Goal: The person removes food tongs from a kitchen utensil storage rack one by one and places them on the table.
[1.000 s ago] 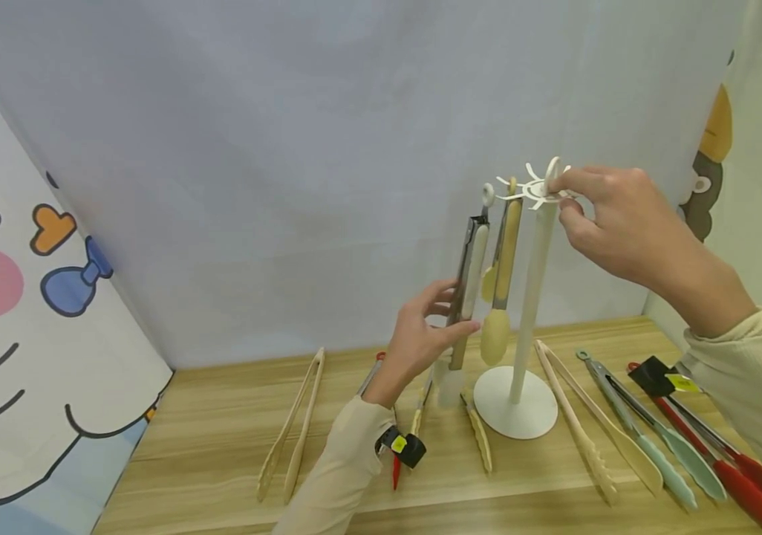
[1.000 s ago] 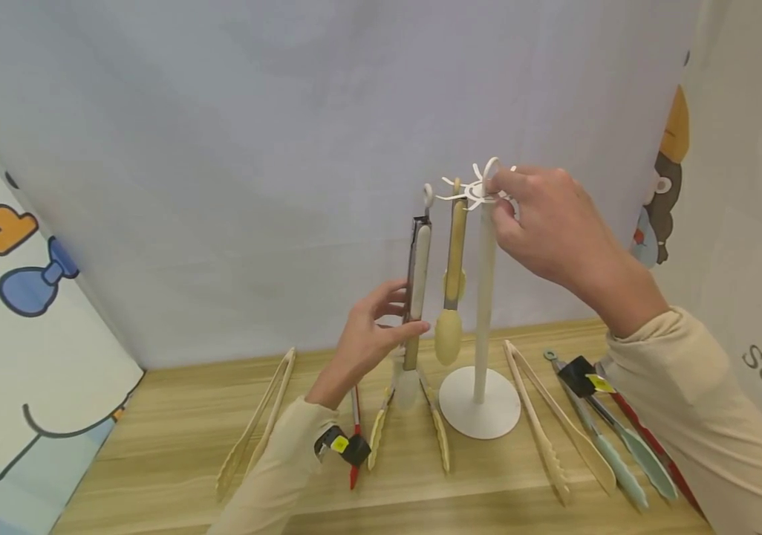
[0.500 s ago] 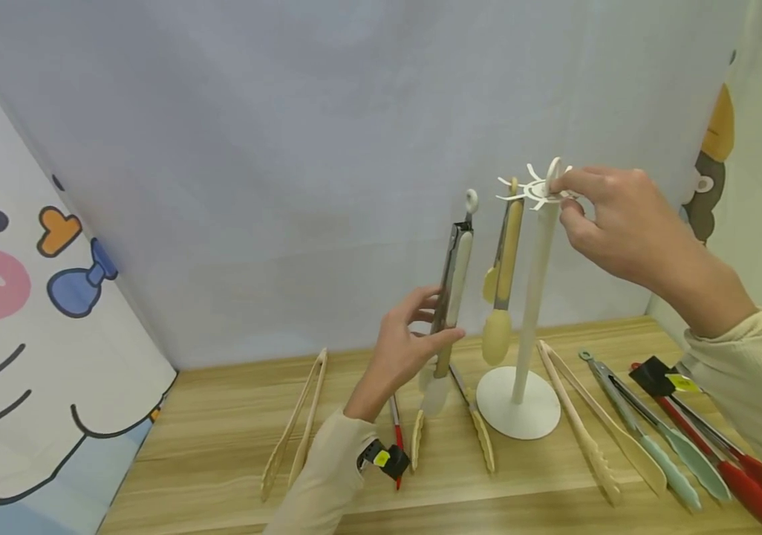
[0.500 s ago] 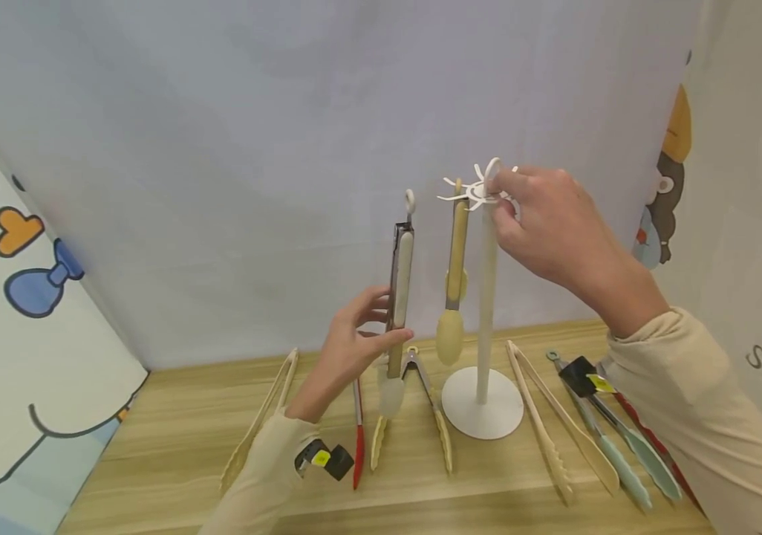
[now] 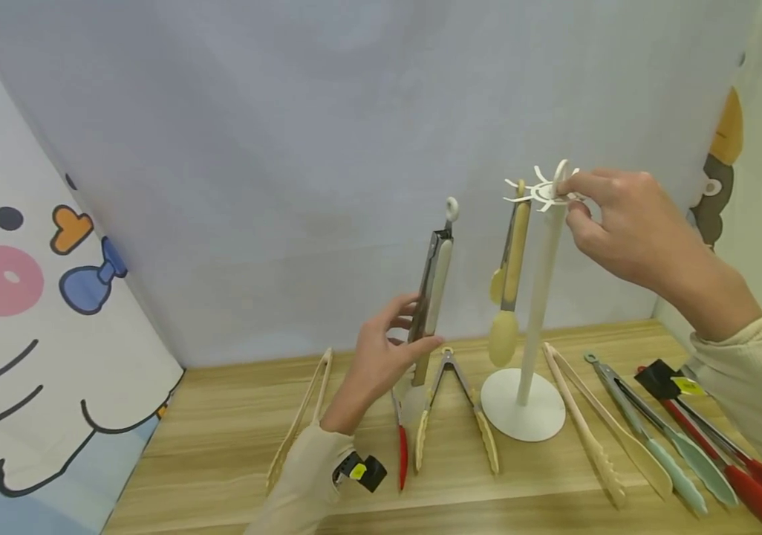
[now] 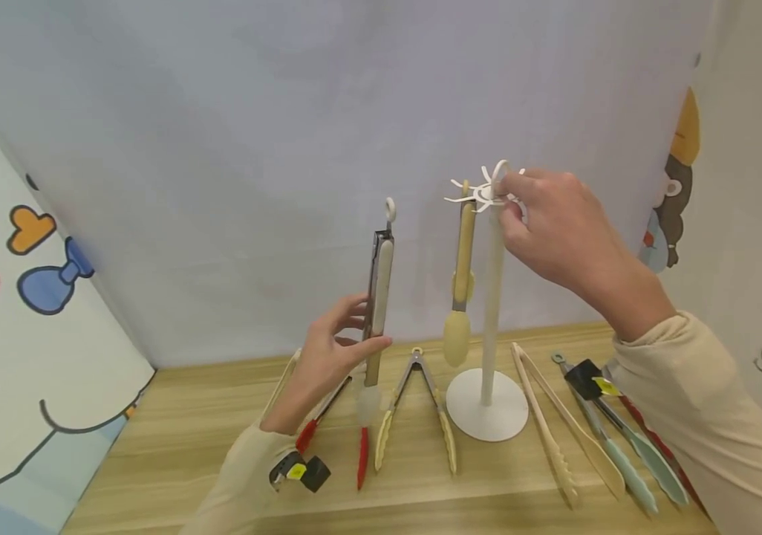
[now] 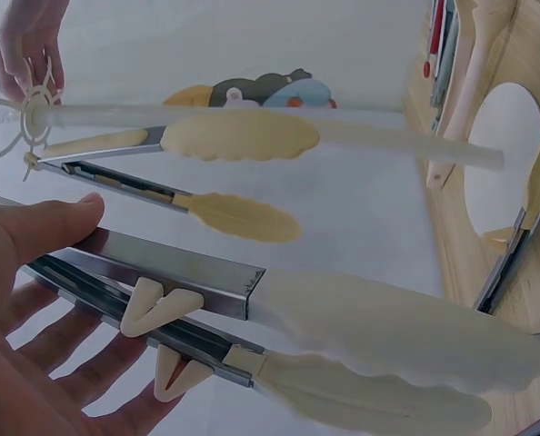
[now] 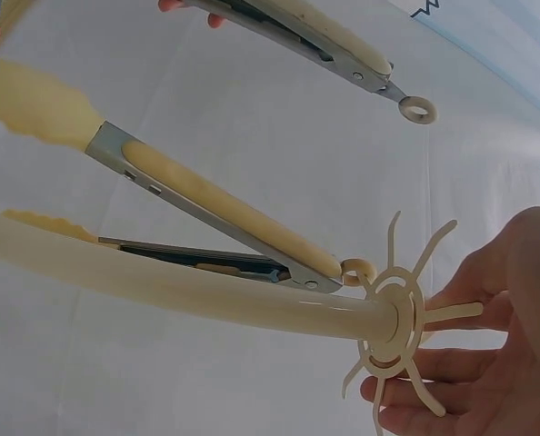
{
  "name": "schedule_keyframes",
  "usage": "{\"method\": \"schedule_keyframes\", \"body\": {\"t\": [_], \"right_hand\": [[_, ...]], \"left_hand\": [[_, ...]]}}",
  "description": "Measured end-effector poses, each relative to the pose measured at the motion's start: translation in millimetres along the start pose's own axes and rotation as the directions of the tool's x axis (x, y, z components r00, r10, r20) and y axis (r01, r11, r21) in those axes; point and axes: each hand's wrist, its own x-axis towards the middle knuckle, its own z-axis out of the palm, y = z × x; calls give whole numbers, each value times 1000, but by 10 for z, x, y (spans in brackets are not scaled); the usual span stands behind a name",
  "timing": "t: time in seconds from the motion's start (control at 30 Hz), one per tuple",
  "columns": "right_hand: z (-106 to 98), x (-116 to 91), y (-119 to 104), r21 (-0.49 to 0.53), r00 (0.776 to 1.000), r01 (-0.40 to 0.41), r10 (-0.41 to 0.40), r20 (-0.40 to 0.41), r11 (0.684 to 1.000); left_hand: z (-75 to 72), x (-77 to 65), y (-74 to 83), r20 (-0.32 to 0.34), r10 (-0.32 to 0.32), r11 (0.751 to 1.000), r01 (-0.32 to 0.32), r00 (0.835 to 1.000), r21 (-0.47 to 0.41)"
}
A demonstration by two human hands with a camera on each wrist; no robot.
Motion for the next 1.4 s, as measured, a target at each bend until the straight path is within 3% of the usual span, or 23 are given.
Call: {"method": "schedule_keyframes", "body": {"t": [0.4,0.87,1.17,1.4], "right_hand": [[15,2,-8,-16,1000,4,-4,-7,1000],[28,-1,0,-18,999,25,-25,-42,1000],[15,-8,16,-25,999,22,-23,-46,999],[25,-4,6,-25,998,36,-37,-48,999]], "left_hand": [[-228,-204,-84,-34,-19,996,22,999,83],[-485,-394,-190,-73,-131,984,139,989,111],[-665,-479,-247,-114,-167,966,186,979,180],[-893,-589,-351,-122,-191,936,219,974,277]]}}
